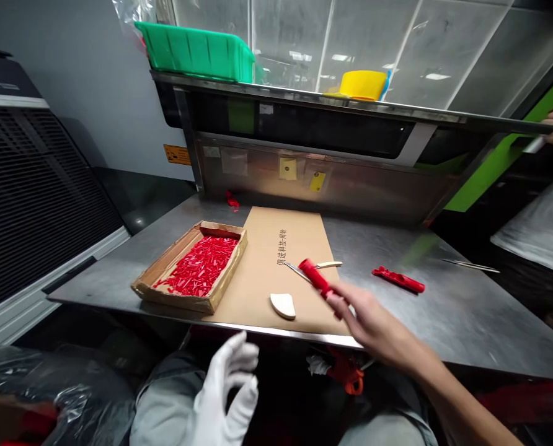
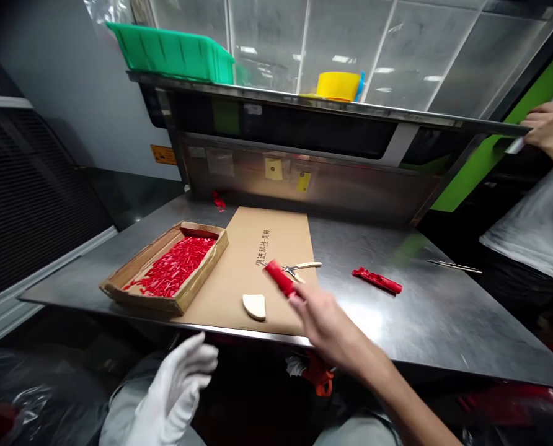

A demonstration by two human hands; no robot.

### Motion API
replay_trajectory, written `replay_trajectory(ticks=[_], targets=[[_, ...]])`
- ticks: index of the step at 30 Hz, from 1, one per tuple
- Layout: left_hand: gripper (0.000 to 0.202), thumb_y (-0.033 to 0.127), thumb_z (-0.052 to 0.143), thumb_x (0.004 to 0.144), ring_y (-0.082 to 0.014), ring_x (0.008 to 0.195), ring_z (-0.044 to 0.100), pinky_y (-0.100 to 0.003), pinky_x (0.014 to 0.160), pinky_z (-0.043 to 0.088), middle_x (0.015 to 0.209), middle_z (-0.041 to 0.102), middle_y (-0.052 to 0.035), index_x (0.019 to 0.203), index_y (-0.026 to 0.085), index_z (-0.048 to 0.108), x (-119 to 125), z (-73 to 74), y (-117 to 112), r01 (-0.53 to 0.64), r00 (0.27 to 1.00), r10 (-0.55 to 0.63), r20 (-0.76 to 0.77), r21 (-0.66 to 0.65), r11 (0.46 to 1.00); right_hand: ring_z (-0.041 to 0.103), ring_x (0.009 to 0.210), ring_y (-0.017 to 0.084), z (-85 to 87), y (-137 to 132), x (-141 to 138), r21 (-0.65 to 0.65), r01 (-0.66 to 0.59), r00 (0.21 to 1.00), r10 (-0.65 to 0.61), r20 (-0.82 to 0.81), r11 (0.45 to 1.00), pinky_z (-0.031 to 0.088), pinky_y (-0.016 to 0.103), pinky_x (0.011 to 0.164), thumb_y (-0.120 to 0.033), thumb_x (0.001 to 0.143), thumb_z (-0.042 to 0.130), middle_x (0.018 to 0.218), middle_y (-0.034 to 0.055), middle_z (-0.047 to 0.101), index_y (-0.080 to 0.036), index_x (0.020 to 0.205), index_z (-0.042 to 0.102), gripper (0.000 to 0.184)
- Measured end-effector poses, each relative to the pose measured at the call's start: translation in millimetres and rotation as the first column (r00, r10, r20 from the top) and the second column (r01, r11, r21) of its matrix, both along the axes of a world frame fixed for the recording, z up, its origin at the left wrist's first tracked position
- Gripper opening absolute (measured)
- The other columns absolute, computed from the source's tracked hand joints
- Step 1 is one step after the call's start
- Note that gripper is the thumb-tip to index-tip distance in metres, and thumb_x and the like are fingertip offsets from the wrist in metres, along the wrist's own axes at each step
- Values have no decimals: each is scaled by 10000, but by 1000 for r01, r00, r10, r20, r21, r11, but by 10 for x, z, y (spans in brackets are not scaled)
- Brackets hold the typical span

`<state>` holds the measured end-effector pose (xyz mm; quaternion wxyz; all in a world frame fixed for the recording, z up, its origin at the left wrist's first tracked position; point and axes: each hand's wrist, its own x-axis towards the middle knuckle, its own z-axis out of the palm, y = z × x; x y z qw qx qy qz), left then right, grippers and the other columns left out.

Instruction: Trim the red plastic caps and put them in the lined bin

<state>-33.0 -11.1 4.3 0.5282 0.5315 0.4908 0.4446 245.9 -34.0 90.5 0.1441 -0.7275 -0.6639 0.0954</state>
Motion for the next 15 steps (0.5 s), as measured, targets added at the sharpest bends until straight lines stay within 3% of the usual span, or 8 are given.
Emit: replay_trajectory(ticks=[2, 4, 7, 9, 11, 13, 15], targets=[[741, 765, 686, 674, -306, 1105, 674, -394, 911, 585, 1221, 687, -101, 1270, 337, 585, 286, 90, -9, -19, 973, 21, 228, -14, 1000, 648, 895, 152, 0, -187, -357, 9, -230, 948, 226, -225, 973, 541, 247, 776, -401, 1038, 381, 1060, 26, 669, -274, 1266, 482, 280], [623, 726, 689, 717, -276, 1048, 686, -358, 877, 587, 1138, 702, -91, 1161, 295, 617, 471, 129, -14, 0, 953, 19, 302, -62, 998, 643, 1049, 183, -104, -303, -650, 34, -357, 852, 341, -398, 933, 539, 278, 894, -337, 995, 482, 1208, 61, 646, -269, 1356, 411, 374], [432, 648, 700, 769, -223, 881, 689, -315, 757, 586, 949, 701, -55, 917, 249, 628, 549, 104, -34, -52, 939, 84, 332, -105, 993, 630, 1110, 218, -361, -368, -956, 38, -363, 814, 337, -474, 931, 533, 338, 947, -258, 975, 477, 1216, 99, 636, -238, 1370, 401, 402], [409, 610, 735, 755, -192, 791, 669, -288, 686, 571, 868, 680, -28, 879, 238, 617, 519, 69, -49, -125, 928, 170, 331, -154, 980, 645, 1058, 219, -478, -364, -1059, 23, -356, 829, 327, -453, 934, 541, 349, 917, -254, 996, 425, 1136, 99, 655, -221, 1369, 411, 375], [390, 573, 751, 760, -165, 750, 646, -260, 661, 555, 828, 658, -8, 893, 232, 619, 454, 53, -44, -151, 915, 211, 343, -193, 969, 665, 973, 197, -485, -307, -1031, -8, -380, 851, 346, -395, 925, 551, 313, 853, -300, 1007, 424, 1077, 82, 679, -217, 1374, 422, 376], [356, 546, 724, 806, -142, 742, 625, -236, 679, 545, 807, 633, 4, 930, 227, 627, 361, 74, -8, -105, 888, 192, 418, -221, 970, 675, 876, 165, -401, -160, -816, -21, -360, 898, 341, -277, 933, 551, 265, 779, -385, 1008, 440, 1031, 54, 704, -232, 1353, 464, 378], [291, 475, 681, 873, -119, 709, 596, -221, 683, 537, 776, 592, 14, 996, 216, 634, 250, 130, 53, -21, 819, 185, 543, -294, 956, 675, 871, 163, -303, 80, -423, 51, -202, 973, 206, -100, 978, 541, 276, 805, -435, 1017, 391, 1022, 47, 716, -248, 1232, 571, 337]])
